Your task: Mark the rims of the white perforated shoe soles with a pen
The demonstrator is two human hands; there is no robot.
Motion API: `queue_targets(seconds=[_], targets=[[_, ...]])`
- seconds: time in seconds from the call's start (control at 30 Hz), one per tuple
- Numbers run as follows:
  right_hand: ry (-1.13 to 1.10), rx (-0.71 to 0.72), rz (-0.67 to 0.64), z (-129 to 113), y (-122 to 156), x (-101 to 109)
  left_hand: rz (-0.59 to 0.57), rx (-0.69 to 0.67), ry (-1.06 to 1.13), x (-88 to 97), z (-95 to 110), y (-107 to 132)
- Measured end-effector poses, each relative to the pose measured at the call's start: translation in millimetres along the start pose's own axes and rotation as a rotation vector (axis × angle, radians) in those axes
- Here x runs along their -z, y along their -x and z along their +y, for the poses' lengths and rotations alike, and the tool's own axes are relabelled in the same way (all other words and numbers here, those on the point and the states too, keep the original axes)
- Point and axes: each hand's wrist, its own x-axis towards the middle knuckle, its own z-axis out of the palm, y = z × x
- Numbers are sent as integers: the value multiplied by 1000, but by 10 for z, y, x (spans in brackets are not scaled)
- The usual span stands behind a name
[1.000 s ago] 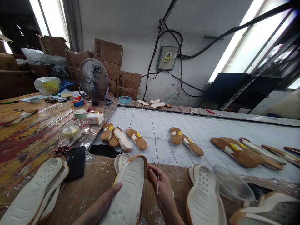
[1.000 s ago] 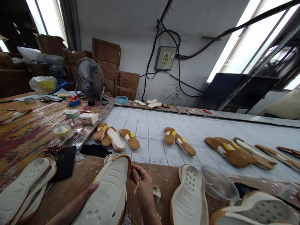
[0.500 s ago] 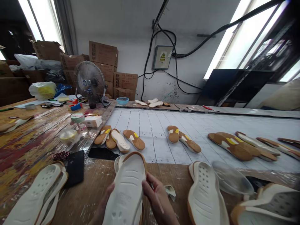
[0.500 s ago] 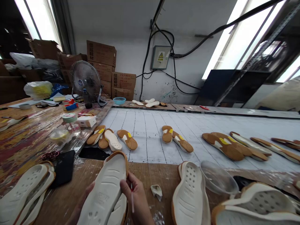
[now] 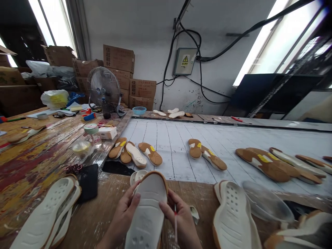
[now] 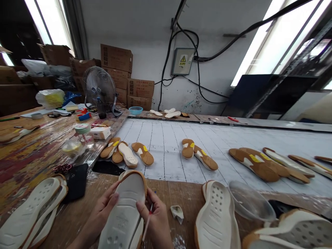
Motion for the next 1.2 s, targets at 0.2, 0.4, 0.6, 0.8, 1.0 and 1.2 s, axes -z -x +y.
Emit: queue_targets(seconds=[0.2, 0.4, 0.6, 0.8, 1.0, 1.2], targets=[[458, 180, 91, -170, -18, 148, -55, -18, -114, -21, 56, -15], [207, -23, -189, -277, -127, 228, -44, -170, -493, 3, 373, -79], [-2, -144, -368, -285, -181, 265, -153, -202, -531, -34, 620, -112], [-103, -171, -328, -181, -140, 248, -148, -122, -421, -30, 451, -166], [-119, -159, -134, -77, -108, 405, -435, 85, -292, 90, 199, 201], [301, -20, 213, 5, -30, 686, -94, -43, -678, 439, 226, 459]])
